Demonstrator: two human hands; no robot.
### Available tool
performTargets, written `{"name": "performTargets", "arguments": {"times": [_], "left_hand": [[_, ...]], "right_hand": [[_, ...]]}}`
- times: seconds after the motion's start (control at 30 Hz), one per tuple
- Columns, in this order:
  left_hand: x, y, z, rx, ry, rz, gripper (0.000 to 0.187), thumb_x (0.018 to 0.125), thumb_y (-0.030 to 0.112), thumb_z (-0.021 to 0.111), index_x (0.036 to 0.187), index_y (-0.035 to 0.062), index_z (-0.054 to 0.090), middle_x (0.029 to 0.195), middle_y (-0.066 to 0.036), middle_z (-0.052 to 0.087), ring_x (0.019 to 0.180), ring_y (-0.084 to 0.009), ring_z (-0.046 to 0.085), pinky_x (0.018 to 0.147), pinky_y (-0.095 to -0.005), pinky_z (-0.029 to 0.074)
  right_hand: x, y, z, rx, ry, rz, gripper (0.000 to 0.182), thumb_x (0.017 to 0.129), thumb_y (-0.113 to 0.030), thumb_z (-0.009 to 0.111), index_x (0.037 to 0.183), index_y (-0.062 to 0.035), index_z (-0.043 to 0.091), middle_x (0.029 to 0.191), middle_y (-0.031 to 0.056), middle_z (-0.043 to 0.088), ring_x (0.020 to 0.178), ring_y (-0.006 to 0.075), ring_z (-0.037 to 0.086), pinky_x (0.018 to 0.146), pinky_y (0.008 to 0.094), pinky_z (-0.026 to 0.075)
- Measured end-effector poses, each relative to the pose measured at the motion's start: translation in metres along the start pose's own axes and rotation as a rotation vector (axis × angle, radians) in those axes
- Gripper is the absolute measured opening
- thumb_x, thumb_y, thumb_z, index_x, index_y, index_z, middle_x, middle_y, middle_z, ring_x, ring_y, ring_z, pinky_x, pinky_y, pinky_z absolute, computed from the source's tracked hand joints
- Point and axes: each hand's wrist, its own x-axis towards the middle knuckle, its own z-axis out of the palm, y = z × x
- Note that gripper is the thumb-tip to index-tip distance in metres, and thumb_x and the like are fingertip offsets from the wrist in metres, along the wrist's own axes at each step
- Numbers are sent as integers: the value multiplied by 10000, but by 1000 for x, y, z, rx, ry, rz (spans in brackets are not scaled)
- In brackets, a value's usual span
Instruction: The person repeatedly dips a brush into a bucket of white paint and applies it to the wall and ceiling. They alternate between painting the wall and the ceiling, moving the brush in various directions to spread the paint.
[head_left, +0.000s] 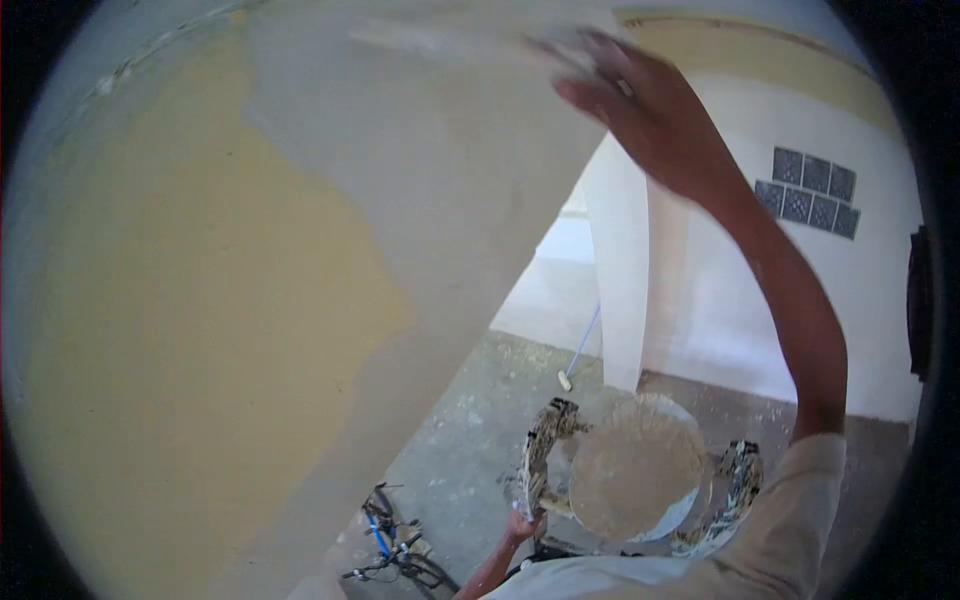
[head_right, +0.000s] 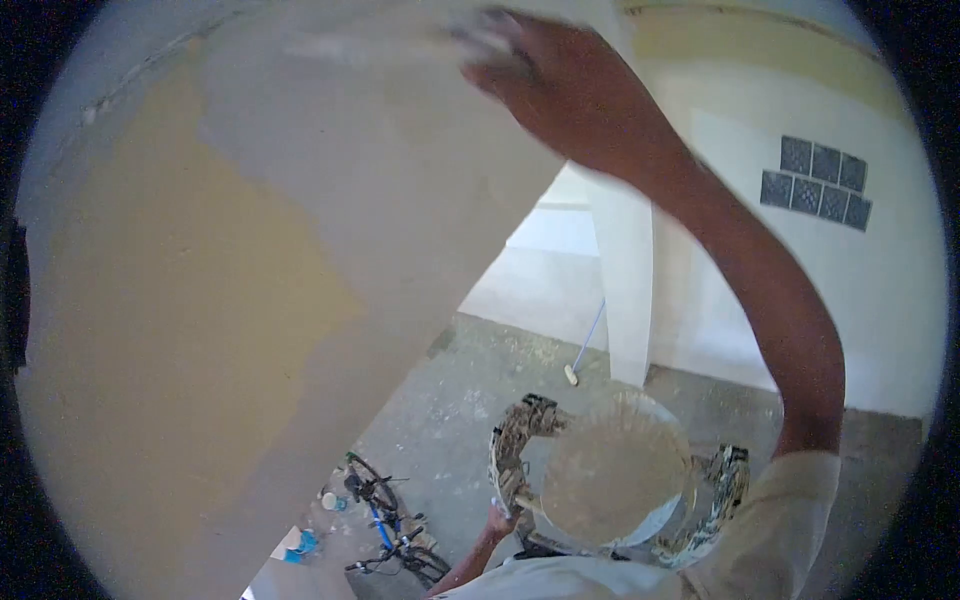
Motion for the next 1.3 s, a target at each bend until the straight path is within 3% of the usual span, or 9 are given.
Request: {"name": "performTargets", "arguments": {"times": [0.4, 0.63, 0.73, 0.8, 0.83, 0.93, 0.97, 1.1, 1.3], "left_hand": [[10, 20, -9, -104, 20, 34, 320, 705, 148, 503, 1006, 40, 490, 977, -132, 531, 918, -278, 490, 777, -341, 379], [5, 22, -9, -244, 37, -29, 336, 722, 160, 493, 1029, 25, 473, 1017, -133, 511, 955, -275, 473, 808, -340, 362], [4, 21, -7, -274, 35, -116, 322, 727, 143, 492, 1027, 26, 475, 1022, -135, 508, 964, -280, 468, 815, -337, 360], [-4, -4, -1, 372, 239, 498, 319, 730, 126, 495, 1031, 24, 474, 1027, -138, 506, 973, -284, 464, 828, -343, 352], [-13, -10, -2, -5, -7, -16, 327, 724, 115, 504, 1036, 24, 472, 1025, -139, 506, 977, -291, 460, 840, -351, 342], [-2, 15, -6, -63, 107, 11, 333, 720, 124, 509, 1034, 21, 470, 1022, -139, 507, 970, -298, 462, 839, -351, 342], [4, 29, -7, -171, 137, -43, 334, 711, 117, 507, 1031, 30, 475, 1025, -134, 506, 974, -301, 457, 840, -355, 341], [-9, -1, -2, 25, 62, 122, 331, 705, 134, 499, 1024, 44, 484, 1017, -126, 512, 977, -300, 454, 838, -358, 346], [-1, 13, -6, -57, 66, -20, 331, 693, 159, 483, 1007, 56, 495, 1013, -124, 517, 973, -303, 460, 819, -358, 364]], "right_hand": [[-145, -20, 3, 215, -844, 375, 334, 798, -234, 445, 1086, -66, 456, 718, 147, 554, 623, 264, 555, 617, 382, 442], [-91, 25, -9, 234, -429, 363, 364, 814, -338, 409, 1045, -69, 491, 767, 162, 554, 666, 257, 555, 644, 359, 437], [-12, 59, 14, -53, 19, -69, 358, 788, -335, 459, 851, 14, 513, 657, 148, 523, 601, 261, 513, 602, 360, 389], [34, 61, 6, 240, -273, 240, 380, 804, -287, 460, 1048, 4, 470, 744, 145, 539, 692, 241, 510, 654, 358, 407], [36, 71, 15, 250, -268, 252, 380, 804, -287, 460, 1048, 4, 470, 744, 145, 539, 692, 241, 510, 654, 358, 407], [10, 67, 34, 240, -224, 139, 395, 815, -287, 427, 1034, 41, 449, 971, 207, 484, 887, 299, 477, 747, 396, 397], [-16, 79, 64, 143, -34, -14, 381, 783, -347, 463, 954, -11, 514, 635, 166, 511, 581, 294, 496, 600, 373, 386], [-131, 30, 33, 286, -655, 351, 352, 808, -233, 418, 1136, -107, 414, 742, 172, 555, 660, 308, 544, 634, 416, 430], [-167, 23, 5, 339, -500, 466, 308, 782, -205, 493, 1046, -46, 488, 618, 111, 498, 518, 199, 464, 519, 330, 372]]}}
